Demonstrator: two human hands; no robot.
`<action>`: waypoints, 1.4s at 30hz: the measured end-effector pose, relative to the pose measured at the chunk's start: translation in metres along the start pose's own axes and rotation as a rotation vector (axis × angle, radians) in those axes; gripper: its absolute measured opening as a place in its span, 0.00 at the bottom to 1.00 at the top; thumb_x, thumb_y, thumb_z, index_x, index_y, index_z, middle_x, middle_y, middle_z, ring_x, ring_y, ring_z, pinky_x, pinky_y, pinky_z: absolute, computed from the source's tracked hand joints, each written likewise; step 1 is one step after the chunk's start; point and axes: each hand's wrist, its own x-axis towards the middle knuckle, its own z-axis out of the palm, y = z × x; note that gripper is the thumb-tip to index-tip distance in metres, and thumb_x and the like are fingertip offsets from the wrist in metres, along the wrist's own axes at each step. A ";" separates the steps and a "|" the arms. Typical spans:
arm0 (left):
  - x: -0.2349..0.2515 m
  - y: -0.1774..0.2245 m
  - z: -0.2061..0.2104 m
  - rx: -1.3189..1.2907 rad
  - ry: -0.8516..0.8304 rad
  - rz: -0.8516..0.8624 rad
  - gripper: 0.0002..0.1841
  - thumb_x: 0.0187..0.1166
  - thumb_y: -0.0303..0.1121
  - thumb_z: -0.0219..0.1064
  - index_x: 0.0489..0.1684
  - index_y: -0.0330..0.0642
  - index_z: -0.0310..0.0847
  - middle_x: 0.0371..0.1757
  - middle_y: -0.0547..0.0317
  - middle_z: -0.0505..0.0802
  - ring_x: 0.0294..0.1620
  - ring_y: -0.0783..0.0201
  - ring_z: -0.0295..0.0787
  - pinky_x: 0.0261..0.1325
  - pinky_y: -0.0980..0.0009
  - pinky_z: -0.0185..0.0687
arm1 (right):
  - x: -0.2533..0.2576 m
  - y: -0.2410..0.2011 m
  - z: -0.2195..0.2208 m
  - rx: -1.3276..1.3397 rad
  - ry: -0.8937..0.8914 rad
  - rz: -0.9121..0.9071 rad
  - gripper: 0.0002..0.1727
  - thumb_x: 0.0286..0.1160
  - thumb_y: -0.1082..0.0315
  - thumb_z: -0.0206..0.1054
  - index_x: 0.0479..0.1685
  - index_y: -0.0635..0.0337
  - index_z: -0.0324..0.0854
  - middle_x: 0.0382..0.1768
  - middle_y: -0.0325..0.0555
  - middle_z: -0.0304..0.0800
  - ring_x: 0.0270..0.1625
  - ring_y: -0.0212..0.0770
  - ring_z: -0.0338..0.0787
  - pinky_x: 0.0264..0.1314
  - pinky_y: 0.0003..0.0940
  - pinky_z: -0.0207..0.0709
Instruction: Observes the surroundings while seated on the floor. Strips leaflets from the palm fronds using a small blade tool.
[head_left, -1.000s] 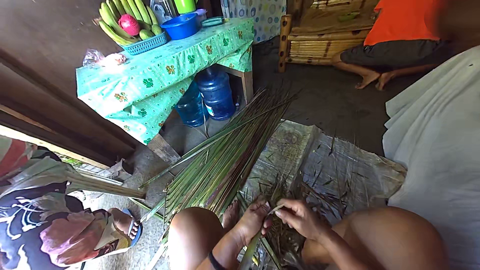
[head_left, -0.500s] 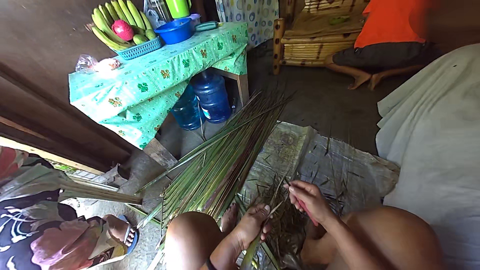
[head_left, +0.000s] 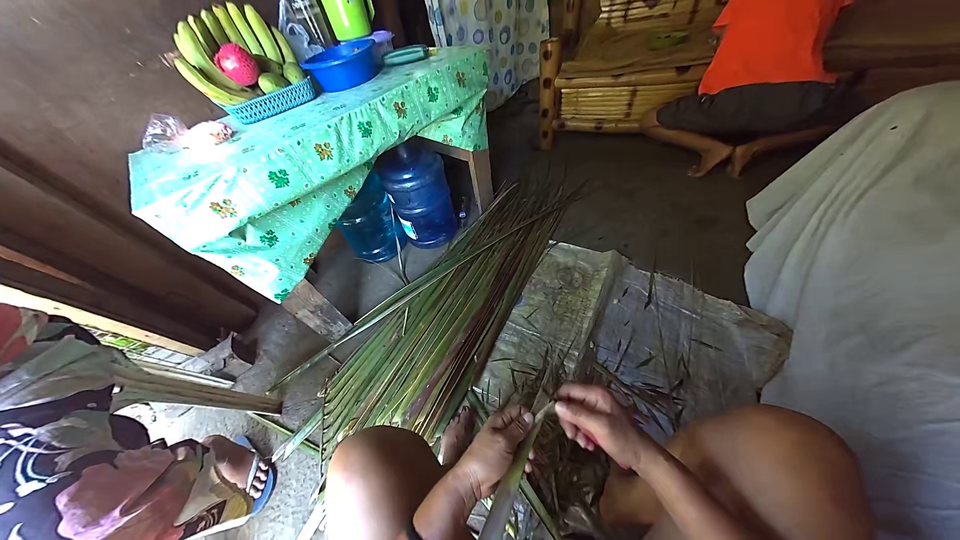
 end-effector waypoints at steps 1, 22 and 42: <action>0.001 0.000 0.000 0.003 0.014 0.001 0.11 0.95 0.33 0.46 0.46 0.44 0.74 0.24 0.68 0.81 0.19 0.75 0.78 0.25 0.81 0.78 | -0.003 0.000 0.005 -0.080 -0.054 -0.030 0.11 0.77 0.63 0.60 0.40 0.59 0.86 0.19 0.28 0.80 0.18 0.21 0.76 0.21 0.18 0.70; 0.001 -0.003 0.003 -0.040 -0.035 0.018 0.14 0.96 0.34 0.42 0.45 0.44 0.74 0.16 0.73 0.74 0.11 0.81 0.65 0.16 0.86 0.63 | 0.005 0.013 0.002 -0.290 0.019 -0.189 0.14 0.78 0.62 0.63 0.38 0.63 0.88 0.22 0.30 0.82 0.22 0.17 0.76 0.26 0.15 0.71; 0.001 -0.004 0.009 0.029 -0.043 -0.003 0.12 0.95 0.33 0.45 0.44 0.43 0.75 0.17 0.72 0.74 0.11 0.81 0.63 0.16 0.86 0.61 | 0.031 0.012 -0.029 -0.103 0.491 -0.001 0.16 0.84 0.71 0.62 0.64 0.69 0.84 0.21 0.36 0.82 0.17 0.24 0.77 0.19 0.18 0.70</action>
